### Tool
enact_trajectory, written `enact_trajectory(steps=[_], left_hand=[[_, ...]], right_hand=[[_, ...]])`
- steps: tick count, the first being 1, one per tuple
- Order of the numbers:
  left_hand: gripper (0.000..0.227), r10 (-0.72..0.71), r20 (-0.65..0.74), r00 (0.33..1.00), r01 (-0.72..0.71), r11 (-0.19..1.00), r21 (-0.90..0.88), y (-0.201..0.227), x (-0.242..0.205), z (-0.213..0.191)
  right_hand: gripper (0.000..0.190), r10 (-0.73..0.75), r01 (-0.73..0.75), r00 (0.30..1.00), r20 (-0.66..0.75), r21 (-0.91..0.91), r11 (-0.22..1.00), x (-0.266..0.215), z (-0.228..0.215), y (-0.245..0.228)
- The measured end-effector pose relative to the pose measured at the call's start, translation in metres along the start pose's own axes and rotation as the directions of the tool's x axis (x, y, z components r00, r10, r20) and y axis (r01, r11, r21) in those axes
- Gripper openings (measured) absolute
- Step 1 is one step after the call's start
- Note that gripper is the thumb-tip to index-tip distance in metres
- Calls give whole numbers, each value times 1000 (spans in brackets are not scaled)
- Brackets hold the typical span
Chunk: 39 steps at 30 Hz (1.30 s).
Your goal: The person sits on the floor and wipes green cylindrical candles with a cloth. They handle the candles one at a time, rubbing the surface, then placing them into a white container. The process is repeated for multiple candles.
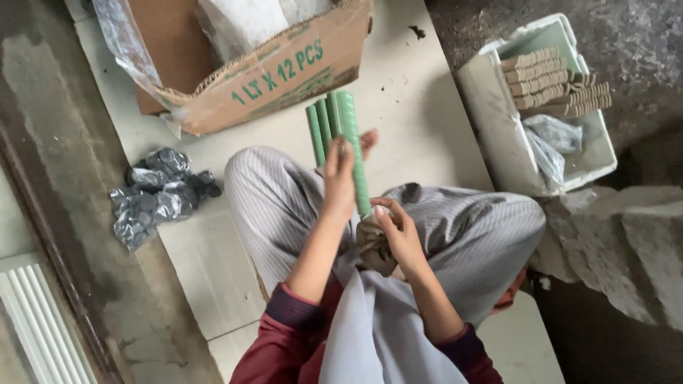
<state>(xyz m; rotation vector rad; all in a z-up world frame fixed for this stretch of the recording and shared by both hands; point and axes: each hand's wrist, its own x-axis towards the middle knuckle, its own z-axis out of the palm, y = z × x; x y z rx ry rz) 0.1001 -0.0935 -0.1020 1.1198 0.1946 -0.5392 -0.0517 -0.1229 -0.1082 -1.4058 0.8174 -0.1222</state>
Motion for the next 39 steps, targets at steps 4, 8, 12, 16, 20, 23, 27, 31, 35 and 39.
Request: enact_trajectory(steps=[4,8,12,16,20,23,27,31,35,39], left_hand=[[32,20,64,998,-34,976,216,-110,76,-38],[36,226,6,974,-166,694,700,-158,117,-55],[52,334,125,934,-275,454,848,-170,110,-64],[58,320,117,940,-243,390,888,-173,99,-58],[53,221,231,948,-289,284,914,-151,89,-47],[46,94,262,961,-275,170,946,-135,83,-41],[53,-136,194,971,-176,138,975,-110,78,-31],[53,44,269,962,-271,58,961,-117,76,-31],[52,65,366,928,-372,150,916,-121,87,6],[37,16,568,823,-552,260,792,-123,116,98]], right_hand=[[22,-48,44,998,-30,-114,993,85,1,70],[22,-2,-4,1000,-14,-419,908,146,-5,92],[22,161,-152,987,-23,-485,861,185,2,115],[21,224,-206,974,-25,-502,840,186,12,112],[42,292,-246,956,-28,-617,747,181,20,81],[47,313,-229,950,-28,-744,628,178,24,64],[50,384,-202,923,12,-835,512,171,26,42],[55,392,-178,914,104,-766,617,175,-23,128],[48,338,-174,923,185,-583,794,132,-68,40],[42,284,-220,948,147,-345,913,114,-110,38]])
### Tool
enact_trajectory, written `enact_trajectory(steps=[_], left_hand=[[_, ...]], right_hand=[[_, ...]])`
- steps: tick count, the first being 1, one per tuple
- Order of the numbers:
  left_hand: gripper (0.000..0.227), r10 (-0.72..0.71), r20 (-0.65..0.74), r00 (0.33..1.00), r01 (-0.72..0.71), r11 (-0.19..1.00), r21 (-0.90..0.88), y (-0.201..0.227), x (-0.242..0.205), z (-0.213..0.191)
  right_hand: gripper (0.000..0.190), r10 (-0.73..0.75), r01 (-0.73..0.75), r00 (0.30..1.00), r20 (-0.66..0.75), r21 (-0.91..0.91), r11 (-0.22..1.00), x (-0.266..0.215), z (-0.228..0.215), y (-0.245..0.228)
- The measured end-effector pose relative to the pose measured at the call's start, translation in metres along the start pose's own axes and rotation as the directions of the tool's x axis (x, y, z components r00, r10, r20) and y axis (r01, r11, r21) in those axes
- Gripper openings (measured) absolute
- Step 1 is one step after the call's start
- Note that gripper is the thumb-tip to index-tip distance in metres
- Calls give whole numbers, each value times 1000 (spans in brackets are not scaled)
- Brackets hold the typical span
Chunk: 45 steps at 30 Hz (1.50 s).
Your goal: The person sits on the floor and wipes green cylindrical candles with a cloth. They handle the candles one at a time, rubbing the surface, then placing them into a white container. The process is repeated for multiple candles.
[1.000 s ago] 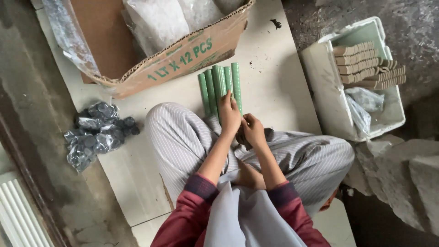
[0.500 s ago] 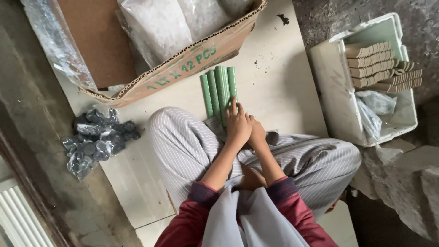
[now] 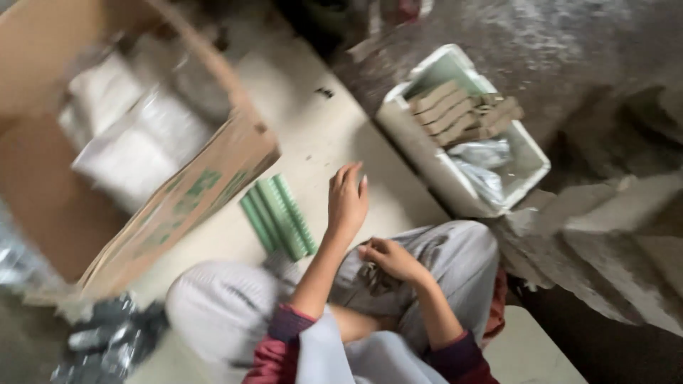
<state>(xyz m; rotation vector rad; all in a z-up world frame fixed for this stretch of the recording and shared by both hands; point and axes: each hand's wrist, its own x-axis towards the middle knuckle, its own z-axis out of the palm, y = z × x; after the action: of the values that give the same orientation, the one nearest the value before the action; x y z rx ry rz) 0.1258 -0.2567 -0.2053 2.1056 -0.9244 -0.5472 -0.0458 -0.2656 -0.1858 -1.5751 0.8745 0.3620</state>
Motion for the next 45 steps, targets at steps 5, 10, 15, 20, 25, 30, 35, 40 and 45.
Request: enact_trajectory(steps=[5,10,15,20,25,30,35,40,45], left_hand=[[22,406,56,912,-409,910,67,101,109,56],[14,636,74,768,-605,683,409,147,203,131],[3,495,346,797,-603,624,497,165,249,131],[13,211,591,779,-534,716,449,195,265,102],[18,10,718,696,-429,808,404,201,286,94],[25,72,679,730,-516,710,479,194,300,120],[13,245,573,782,-546,712,441,182,301,140],[30,-54,444,894,-16,988,151,189,291,129],[8,-57,294,954,24,993,114,190,287,90]], right_hand=[[32,-32,49,997,-66,271,961,48,3,54],[31,-44,91,989,-144,343,935,77,-14,77],[30,-25,95,984,-176,396,913,82,-6,82],[30,-23,112,978,-207,429,896,94,10,84],[30,-14,119,973,-228,452,884,97,31,83],[32,-11,140,963,-271,463,875,108,50,85],[34,-6,162,948,-319,467,869,114,61,92],[37,1,178,934,-358,468,865,123,74,108],[37,41,49,973,-225,381,923,103,37,84]])
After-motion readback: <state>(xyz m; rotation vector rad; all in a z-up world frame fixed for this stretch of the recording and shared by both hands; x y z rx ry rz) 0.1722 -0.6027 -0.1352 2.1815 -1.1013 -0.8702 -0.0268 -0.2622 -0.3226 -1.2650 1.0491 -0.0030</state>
